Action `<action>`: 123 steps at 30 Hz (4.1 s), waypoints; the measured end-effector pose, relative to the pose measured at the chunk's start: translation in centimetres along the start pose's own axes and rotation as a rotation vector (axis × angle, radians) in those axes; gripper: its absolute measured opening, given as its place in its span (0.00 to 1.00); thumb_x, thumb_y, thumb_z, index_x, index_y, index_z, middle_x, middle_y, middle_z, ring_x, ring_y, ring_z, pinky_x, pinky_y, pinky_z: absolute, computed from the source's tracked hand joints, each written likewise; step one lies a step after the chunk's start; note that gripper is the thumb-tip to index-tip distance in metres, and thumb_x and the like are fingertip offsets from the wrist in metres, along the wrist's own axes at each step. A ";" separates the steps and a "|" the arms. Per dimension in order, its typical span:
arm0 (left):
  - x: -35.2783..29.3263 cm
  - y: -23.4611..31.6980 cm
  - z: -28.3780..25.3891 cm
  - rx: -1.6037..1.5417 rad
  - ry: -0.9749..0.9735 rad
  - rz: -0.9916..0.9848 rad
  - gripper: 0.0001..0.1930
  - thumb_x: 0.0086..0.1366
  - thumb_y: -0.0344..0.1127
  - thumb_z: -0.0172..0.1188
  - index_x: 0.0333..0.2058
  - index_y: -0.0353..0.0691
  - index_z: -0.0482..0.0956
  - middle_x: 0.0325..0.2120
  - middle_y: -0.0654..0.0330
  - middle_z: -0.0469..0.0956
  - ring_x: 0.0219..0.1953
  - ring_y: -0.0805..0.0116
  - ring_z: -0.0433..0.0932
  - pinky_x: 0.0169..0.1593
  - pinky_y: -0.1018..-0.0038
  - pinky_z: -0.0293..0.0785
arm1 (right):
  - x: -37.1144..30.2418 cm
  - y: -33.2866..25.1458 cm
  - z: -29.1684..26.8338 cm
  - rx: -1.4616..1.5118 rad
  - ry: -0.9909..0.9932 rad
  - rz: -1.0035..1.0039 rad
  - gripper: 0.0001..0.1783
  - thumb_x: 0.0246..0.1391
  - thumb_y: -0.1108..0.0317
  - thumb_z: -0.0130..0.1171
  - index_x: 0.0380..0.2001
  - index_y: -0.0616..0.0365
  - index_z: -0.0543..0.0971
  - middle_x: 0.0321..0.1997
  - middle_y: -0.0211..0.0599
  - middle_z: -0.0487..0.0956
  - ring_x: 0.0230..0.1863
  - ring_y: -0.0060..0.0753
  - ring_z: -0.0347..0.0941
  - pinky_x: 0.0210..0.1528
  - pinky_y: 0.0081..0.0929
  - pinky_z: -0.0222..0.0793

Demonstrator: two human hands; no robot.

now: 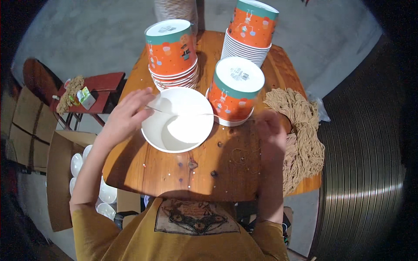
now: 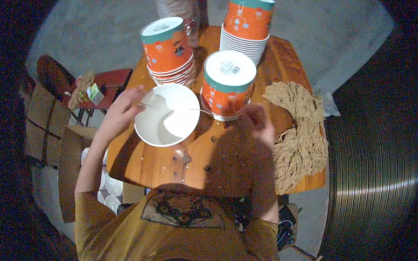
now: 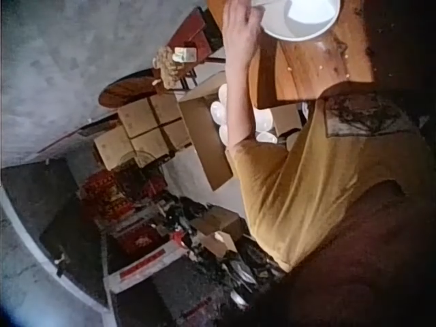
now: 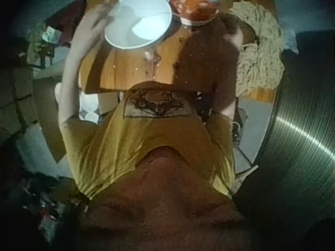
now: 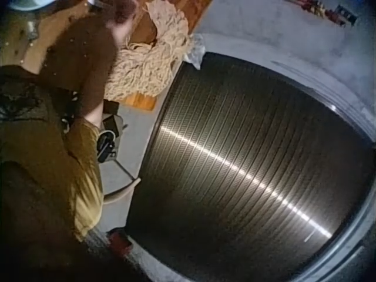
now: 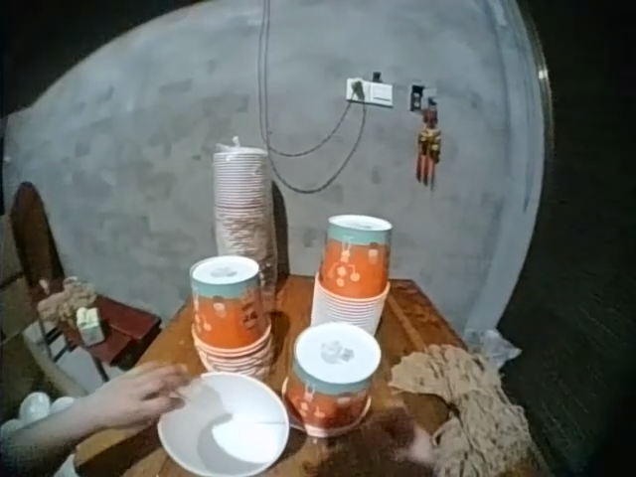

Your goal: Threading and attaching string handles to patterned paper buckets at a workbench.

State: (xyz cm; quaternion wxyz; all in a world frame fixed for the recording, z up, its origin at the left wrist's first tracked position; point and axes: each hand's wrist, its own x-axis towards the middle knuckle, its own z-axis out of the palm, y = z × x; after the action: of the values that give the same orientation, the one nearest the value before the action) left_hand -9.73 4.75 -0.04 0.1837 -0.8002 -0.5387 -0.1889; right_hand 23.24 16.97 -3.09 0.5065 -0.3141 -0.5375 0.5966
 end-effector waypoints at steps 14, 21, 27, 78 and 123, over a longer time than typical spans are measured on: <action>5.6 10.8 0.2 -0.874 -0.020 -0.282 0.16 0.59 0.33 0.62 0.44 0.38 0.70 0.32 0.58 0.70 0.33 0.65 0.73 0.34 0.71 0.72 | -2.5 0.6 5.3 -0.356 -0.335 -0.212 0.07 0.54 0.70 0.54 0.34 0.60 0.69 0.30 0.33 0.73 0.33 0.24 0.71 0.38 0.24 0.69; 5.1 10.2 1.1 -0.877 -0.057 -0.290 0.09 0.60 0.31 0.60 0.36 0.36 0.71 0.30 0.58 0.69 0.33 0.63 0.72 0.33 0.70 0.70 | -2.9 -0.7 5.3 -0.185 -0.410 -0.043 0.05 0.59 0.72 0.48 0.37 0.60 0.68 0.33 0.28 0.70 0.32 0.17 0.68 0.39 0.17 0.67; 5.8 10.5 0.7 -0.949 0.046 -0.351 0.06 0.59 0.30 0.60 0.32 0.37 0.72 0.27 0.57 0.69 0.34 0.61 0.71 0.33 0.71 0.69 | -2.6 -0.3 5.2 -0.242 -0.425 -0.081 0.06 0.61 0.69 0.48 0.38 0.60 0.68 0.31 0.27 0.70 0.30 0.15 0.67 0.35 0.16 0.66; 3.9 7.1 -1.7 -1.117 -0.376 -0.762 0.28 0.54 0.23 0.52 0.57 0.39 0.70 0.29 0.71 0.66 0.31 0.82 0.65 0.38 0.85 0.66 | -2.2 3.3 8.9 -0.723 -0.126 -0.625 0.09 0.47 0.74 0.60 0.32 0.55 0.71 0.25 0.40 0.74 0.25 0.43 0.76 0.25 0.37 0.71; 4.7 6.9 1.9 -0.933 -0.373 -0.613 0.06 0.61 0.32 0.53 0.32 0.35 0.71 0.25 0.57 0.75 0.29 0.70 0.75 0.35 0.71 0.70 | -1.7 5.7 4.6 -0.833 -0.319 -0.675 0.09 0.44 0.73 0.65 0.30 0.56 0.76 0.22 0.33 0.74 0.25 0.36 0.72 0.45 0.37 0.68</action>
State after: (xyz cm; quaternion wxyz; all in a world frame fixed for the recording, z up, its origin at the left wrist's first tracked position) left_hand -1.43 7.00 0.10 -0.3486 -0.6239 -0.6288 -0.3062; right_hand 17.94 14.37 -7.85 0.4150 -0.2042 -0.8685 0.1785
